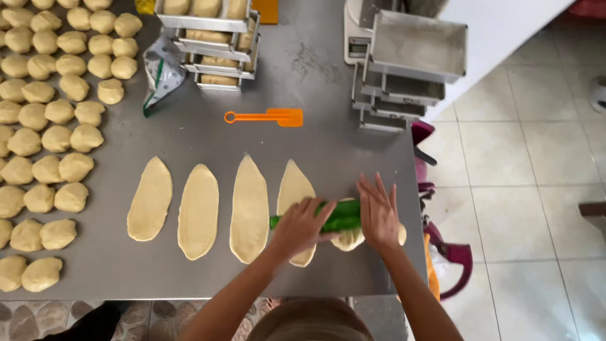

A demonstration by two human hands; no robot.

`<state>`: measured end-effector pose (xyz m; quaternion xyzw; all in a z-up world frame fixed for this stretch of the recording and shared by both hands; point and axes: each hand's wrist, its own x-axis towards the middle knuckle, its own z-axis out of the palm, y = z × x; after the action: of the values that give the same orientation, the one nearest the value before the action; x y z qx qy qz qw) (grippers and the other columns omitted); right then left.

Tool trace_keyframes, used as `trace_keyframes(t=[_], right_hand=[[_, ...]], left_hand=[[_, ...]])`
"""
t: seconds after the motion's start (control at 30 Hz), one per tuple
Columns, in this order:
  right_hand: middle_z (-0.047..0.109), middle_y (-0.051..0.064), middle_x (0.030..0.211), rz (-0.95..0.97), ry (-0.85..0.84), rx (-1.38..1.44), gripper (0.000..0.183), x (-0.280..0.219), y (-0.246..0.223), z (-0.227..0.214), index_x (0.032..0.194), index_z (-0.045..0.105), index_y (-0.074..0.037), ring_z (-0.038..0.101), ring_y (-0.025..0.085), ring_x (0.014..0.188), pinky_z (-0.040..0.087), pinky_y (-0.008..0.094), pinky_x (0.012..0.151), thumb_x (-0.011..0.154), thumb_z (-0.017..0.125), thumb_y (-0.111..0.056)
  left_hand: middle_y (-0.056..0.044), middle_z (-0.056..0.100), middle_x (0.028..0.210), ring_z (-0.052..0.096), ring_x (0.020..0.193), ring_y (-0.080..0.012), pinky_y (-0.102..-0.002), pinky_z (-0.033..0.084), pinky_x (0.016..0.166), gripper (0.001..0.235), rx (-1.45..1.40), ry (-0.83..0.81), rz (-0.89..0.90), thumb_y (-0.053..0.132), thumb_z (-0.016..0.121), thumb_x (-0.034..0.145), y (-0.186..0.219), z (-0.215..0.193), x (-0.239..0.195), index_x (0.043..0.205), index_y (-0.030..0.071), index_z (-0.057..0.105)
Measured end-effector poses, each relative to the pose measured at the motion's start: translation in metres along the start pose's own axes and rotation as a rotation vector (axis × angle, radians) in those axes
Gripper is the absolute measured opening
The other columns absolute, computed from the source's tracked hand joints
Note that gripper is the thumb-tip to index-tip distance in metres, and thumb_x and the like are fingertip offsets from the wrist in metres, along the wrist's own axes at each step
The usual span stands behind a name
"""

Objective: The person prepares pastries by rolling out small balls of dough with a bottle, using a plastic tool to make small indentations, piping a brown filling onto the dough, and then folding and shaping the dough before placing the pieces into metal baking pans.

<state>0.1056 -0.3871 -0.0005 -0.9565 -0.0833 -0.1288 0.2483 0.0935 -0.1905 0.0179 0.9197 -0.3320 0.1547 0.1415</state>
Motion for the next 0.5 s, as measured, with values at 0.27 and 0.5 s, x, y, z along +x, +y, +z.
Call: trace_keyframes(t=[0.27,0.5], right_hand=[[0.065,0.006,0.096,0.133,-0.359,0.074,0.044,0.189,0.064,0.091,0.101,0.063,-0.016,0.062,0.035,0.094,0.052,0.058,0.076,0.101,0.031,-0.045],[0.039,0.014,0.145,-0.15,-0.32,-0.159,0.051,0.072,0.011,0.007,0.129,0.054,-0.004,0.031,0.035,0.136,0.021,0.06,0.107,0.1,0.032,-0.04]], left_hand=[[-0.012,0.063,0.094,0.065,0.09,-0.0285,-0.039,0.053,0.078,0.065,-0.053,-0.04,-0.199,0.052,0.073,0.07,-0.087,0.036,0.066,0.116,0.01,0.054],[-0.015,0.059,0.101,0.061,0.099,-0.0287,-0.039,0.052,0.087,0.063,-0.226,-0.333,-0.294,0.05,0.066,0.079,-0.005,-0.017,0.025,0.12,0.004,0.047]])
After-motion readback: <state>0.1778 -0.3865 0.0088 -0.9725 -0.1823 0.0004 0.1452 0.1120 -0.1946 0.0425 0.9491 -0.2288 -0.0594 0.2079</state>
